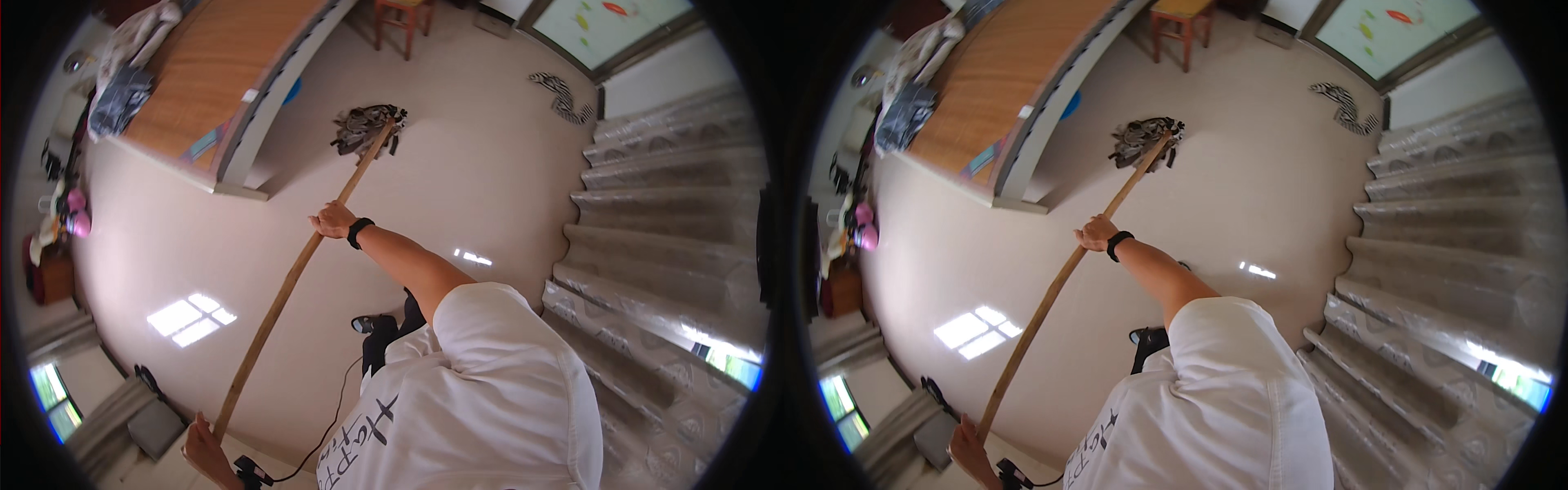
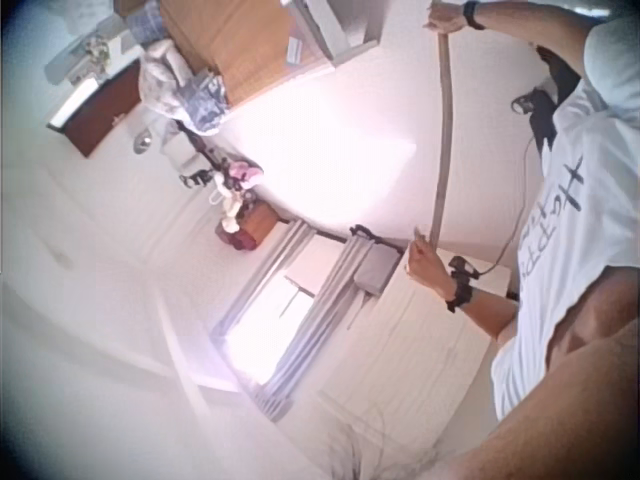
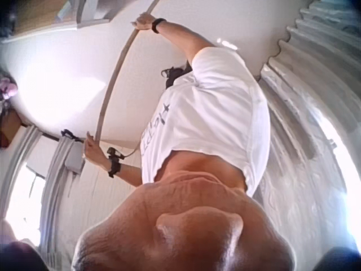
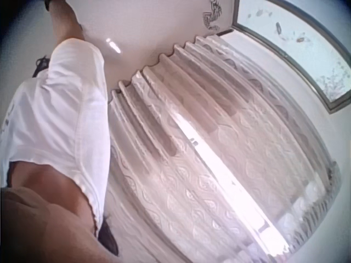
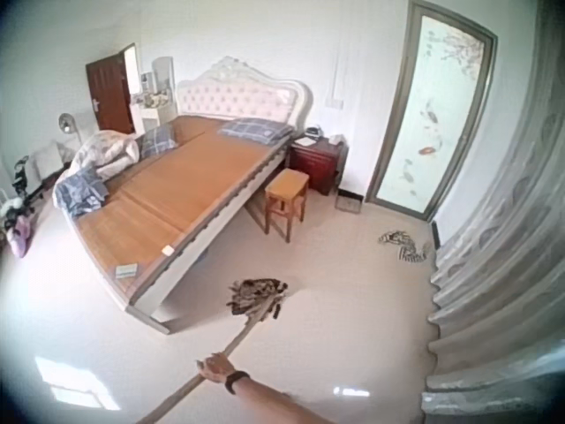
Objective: Mop the bedroom floor.
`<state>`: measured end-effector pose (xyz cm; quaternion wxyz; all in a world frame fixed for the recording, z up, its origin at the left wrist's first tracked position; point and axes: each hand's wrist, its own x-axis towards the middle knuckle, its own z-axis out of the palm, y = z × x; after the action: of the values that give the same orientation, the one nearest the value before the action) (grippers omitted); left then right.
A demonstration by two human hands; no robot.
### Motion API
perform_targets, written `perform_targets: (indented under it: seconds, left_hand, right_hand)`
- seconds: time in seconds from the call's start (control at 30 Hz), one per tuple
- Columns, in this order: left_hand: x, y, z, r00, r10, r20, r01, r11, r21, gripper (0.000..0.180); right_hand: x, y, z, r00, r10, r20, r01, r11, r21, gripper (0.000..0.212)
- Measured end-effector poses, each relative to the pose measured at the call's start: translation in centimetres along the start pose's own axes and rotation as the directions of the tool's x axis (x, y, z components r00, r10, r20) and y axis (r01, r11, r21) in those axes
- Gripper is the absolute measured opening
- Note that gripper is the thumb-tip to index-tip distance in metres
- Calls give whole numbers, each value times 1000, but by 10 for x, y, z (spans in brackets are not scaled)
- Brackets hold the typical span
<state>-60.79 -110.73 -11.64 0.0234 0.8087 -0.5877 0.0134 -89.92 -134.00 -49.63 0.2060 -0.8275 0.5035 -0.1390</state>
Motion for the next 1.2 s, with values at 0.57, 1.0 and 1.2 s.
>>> perform_targets:
  seconds: [0.57,1.0,1.2]
  left_hand:
    - [117,353,151,493,868,-66,-839,454,-299,34]
    - [123,216,56,376,921,-98,-912,349,-216,24]
    - [113,4,1,571,811,-126,-817,577,12,29]
  right_hand:
    - [-253,245,-124,364,926,-101,-898,378,226,42]
    - [-285,152,-12,509,806,-301,-674,591,443,33]
    - [-162,-4,22,866,488,-103,-467,866,181,19]
